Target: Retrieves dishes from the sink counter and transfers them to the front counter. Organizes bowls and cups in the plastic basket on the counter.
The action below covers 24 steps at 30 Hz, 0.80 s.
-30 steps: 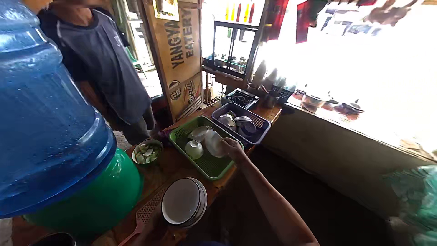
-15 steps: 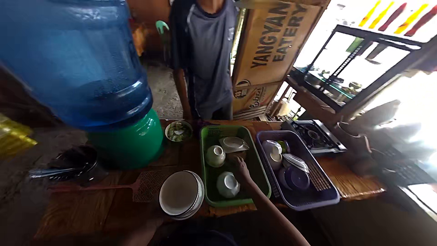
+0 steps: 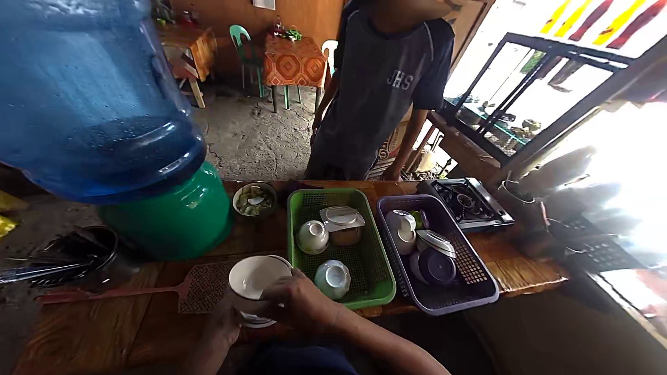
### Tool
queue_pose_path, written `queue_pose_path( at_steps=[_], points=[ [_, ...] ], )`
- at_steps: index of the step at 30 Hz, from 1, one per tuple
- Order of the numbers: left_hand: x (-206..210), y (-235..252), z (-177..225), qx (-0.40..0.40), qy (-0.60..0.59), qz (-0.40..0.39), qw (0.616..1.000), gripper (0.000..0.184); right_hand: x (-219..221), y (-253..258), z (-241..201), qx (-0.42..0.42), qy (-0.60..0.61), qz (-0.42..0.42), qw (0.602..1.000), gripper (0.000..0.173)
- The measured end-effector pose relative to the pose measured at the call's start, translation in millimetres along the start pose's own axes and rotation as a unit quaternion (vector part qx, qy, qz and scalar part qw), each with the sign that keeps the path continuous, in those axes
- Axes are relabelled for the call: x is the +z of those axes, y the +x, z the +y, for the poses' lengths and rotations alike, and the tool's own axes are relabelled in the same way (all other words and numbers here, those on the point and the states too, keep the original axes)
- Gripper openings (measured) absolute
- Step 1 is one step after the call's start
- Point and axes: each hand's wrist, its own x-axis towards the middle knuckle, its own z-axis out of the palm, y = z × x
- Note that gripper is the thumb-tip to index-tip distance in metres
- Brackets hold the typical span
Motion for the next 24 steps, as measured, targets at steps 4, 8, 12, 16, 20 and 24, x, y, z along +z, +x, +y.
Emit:
queue_pose_path(
  at_steps=[4,8,12,16,20,24],
  points=[
    [5.0,3.1,6.2,-0.044,-0.018,0.003,0.999,0.042,-48.8,-9.9,-4.4,0.073,0.171,0.126,0.974,0.021],
    [-4.9,5.5,3.4,-0.028,-0.006,0.009,1.000,0.043,-73.2,-31.4,38.3,0.251,0.319,0.206,0.890,0.030],
    [-12.4,4.3,2.9,0.000,-0.033,-0.007,0.999,0.045,-30.7,-56.4,112.3,0.452,0.431,0.177,0.761,0.040],
    [-16.9,4.0,3.5,-0.025,-0.015,0.042,0.999,0.045,11.6,-63.7,158.6,0.529,0.462,0.125,0.700,0.043],
    [-21.5,3.2,7.3,-0.043,-0.016,0.061,0.997,0.044,16.3,-59.9,159.5,0.541,0.397,0.089,0.736,0.043],
    [-27.8,3.7,16.2,-0.045,-0.010,0.064,0.997,0.043,10.0,-49.8,146.2,0.494,0.194,0.039,0.847,0.046]
  ],
)
